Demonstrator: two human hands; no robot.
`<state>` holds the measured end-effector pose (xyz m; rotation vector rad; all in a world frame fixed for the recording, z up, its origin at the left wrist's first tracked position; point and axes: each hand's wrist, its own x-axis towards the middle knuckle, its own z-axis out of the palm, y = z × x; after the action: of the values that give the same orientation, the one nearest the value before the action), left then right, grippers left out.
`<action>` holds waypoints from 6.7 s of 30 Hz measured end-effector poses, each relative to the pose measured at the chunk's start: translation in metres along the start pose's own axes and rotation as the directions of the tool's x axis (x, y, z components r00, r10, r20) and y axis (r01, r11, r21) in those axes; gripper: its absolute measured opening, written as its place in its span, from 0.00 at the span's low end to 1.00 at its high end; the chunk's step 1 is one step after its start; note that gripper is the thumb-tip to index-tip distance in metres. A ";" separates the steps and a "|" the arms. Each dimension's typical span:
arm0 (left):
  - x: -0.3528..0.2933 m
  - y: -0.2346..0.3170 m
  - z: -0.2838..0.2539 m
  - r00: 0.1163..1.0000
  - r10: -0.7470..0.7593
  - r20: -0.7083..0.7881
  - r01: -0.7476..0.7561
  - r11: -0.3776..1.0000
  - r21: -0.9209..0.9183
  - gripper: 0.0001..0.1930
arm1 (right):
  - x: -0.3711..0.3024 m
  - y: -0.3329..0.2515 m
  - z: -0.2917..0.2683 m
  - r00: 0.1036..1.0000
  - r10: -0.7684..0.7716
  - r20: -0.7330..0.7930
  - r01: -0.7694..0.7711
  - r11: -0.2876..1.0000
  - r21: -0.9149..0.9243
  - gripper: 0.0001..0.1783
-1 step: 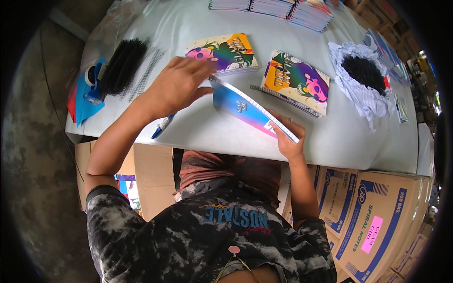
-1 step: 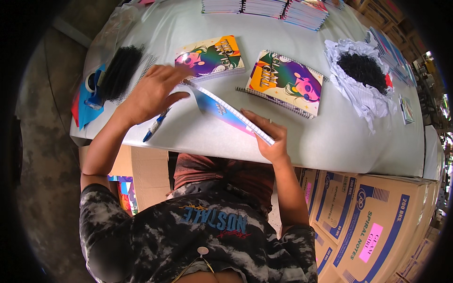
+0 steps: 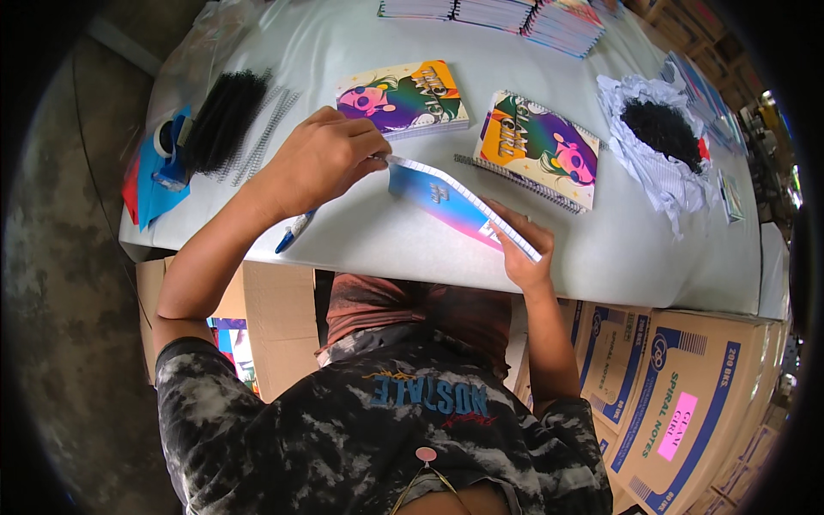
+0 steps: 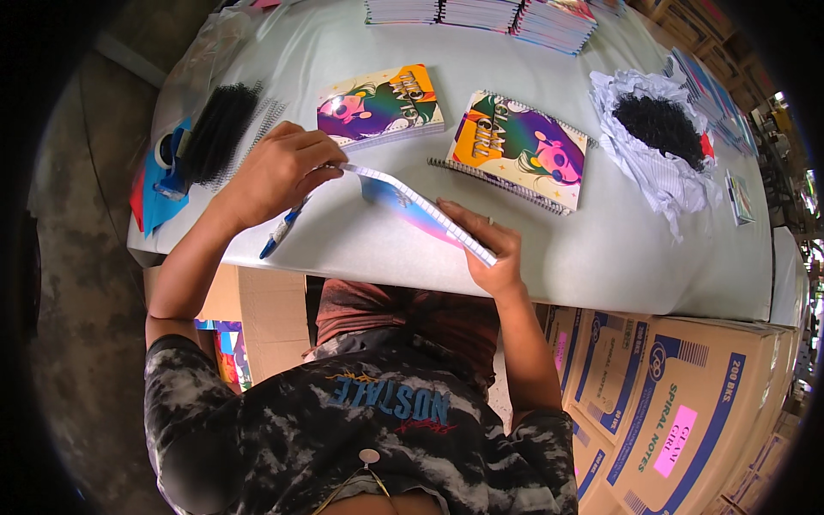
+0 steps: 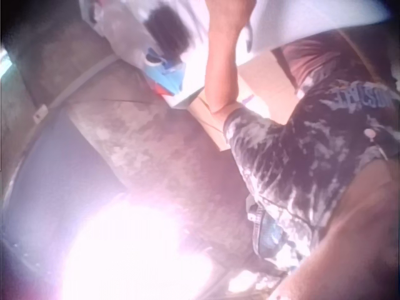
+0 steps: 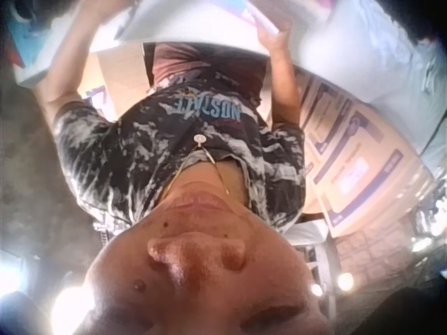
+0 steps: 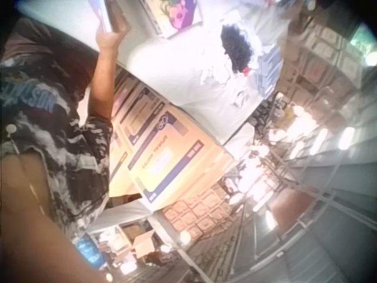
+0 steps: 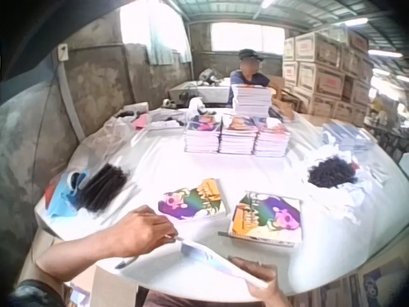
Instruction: The person assembles spiral-bound notebooks by inserting metal coils into pre-punched holes. They repeatedly pick up a notebook, align a coil, and press it into place, then place the finished notebook into a cardboard box.
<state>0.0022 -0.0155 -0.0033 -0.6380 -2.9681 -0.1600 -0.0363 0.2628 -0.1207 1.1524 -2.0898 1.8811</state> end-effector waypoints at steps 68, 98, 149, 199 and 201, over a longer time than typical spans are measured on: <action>-0.043 0.065 0.135 0.700 0.417 -0.580 -0.400 0.902 0.165 0.46 | 0.001 -0.025 0.071 0.992 -0.111 -0.056 0.115 0.990 0.078 0.25; 0.005 0.044 0.026 0.965 -0.255 0.052 0.098 0.170 -0.981 0.05 | 0.053 -0.069 0.043 0.919 0.393 -0.040 -0.374 0.898 0.231 0.12; -0.059 -0.155 0.078 0.421 -0.848 -0.321 0.870 0.478 -0.120 0.15 | 0.023 -0.015 0.002 0.964 0.225 -0.143 -0.152 0.905 0.398 0.10; 0.012 -0.002 -0.004 0.947 0.030 -0.320 0.001 0.995 0.095 0.19 | 0.007 -0.002 0.004 1.000 -0.009 0.022 0.009 1.000 0.027 0.18; 0.012 0.008 0.001 0.886 0.087 -0.454 0.027 0.971 0.239 0.18 | 0.005 0.001 0.004 0.999 -0.050 -0.003 0.050 0.999 -0.015 0.18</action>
<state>-0.0052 -0.0038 -0.0018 -0.5254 -2.4622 0.0465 -0.0384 0.2570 -0.1197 1.1861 -2.0505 1.8413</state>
